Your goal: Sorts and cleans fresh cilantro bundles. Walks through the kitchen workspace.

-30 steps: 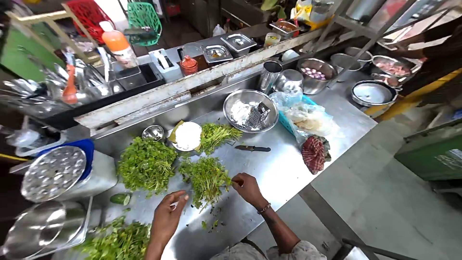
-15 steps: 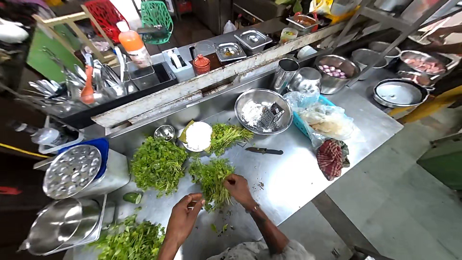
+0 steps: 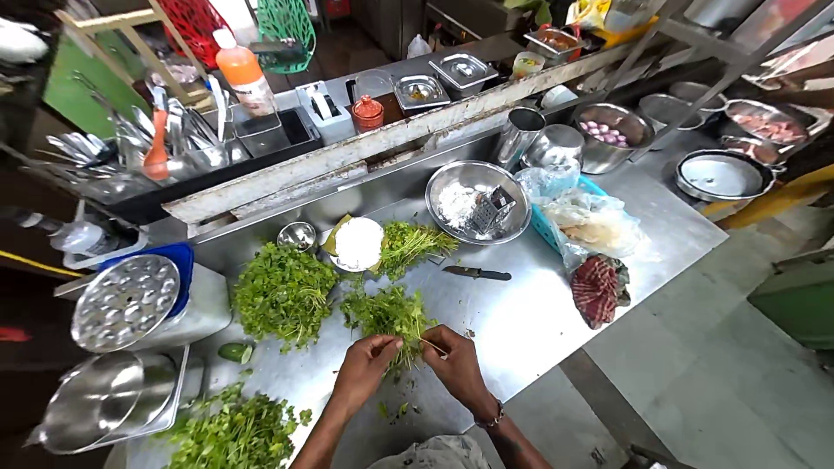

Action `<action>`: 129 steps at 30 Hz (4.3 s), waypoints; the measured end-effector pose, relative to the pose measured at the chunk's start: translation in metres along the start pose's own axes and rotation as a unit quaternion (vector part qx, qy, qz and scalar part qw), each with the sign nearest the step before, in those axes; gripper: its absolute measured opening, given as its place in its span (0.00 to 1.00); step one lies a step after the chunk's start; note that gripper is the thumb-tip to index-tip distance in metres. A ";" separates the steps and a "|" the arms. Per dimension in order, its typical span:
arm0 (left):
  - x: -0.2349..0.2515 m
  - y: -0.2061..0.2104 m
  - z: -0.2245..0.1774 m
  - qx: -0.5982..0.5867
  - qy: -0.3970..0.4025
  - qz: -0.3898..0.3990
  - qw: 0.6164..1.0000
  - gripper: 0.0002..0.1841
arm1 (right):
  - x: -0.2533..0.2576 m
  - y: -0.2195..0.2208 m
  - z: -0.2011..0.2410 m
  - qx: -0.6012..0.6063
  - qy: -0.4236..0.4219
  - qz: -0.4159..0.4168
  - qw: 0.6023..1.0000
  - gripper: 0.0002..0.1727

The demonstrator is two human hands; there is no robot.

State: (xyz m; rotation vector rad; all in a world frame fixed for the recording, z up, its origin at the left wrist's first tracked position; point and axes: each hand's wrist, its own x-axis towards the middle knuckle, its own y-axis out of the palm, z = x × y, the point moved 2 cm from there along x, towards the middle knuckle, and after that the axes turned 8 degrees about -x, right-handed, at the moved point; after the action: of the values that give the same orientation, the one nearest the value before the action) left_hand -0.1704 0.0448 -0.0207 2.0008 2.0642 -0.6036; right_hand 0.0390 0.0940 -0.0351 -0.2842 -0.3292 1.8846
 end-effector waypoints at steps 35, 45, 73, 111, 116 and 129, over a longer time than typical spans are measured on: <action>0.089 0.066 -0.036 0.410 0.266 0.257 0.834 0.18 | -0.004 -0.041 -0.065 -0.111 0.052 -0.009 0.992 0.10; 0.093 0.069 -0.019 0.302 0.228 0.170 0.910 0.16 | 0.007 -0.030 -0.064 0.142 0.147 -0.013 0.979 0.10; 0.104 0.080 -0.024 0.362 0.148 0.247 0.887 0.18 | 0.001 -0.056 -0.059 -0.244 0.047 0.030 0.968 0.13; -0.255 -0.225 0.116 0.131 -0.177 -0.455 0.863 0.26 | 0.050 0.008 -0.055 -0.300 -0.085 0.054 0.949 0.11; -0.203 -0.198 0.090 0.141 0.000 -0.402 0.905 0.17 | 0.040 0.010 -0.054 -0.255 0.030 0.084 0.963 0.13; -0.043 -0.079 0.039 0.181 0.084 -0.123 0.972 0.18 | 0.055 0.084 -0.062 -0.336 0.204 0.180 0.902 0.24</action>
State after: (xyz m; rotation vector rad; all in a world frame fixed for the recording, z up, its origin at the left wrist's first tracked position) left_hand -0.2512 -0.0109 -0.0256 2.0538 2.4797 -0.9497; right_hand -0.0309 0.1252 -0.1250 -1.2623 -0.6671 1.9478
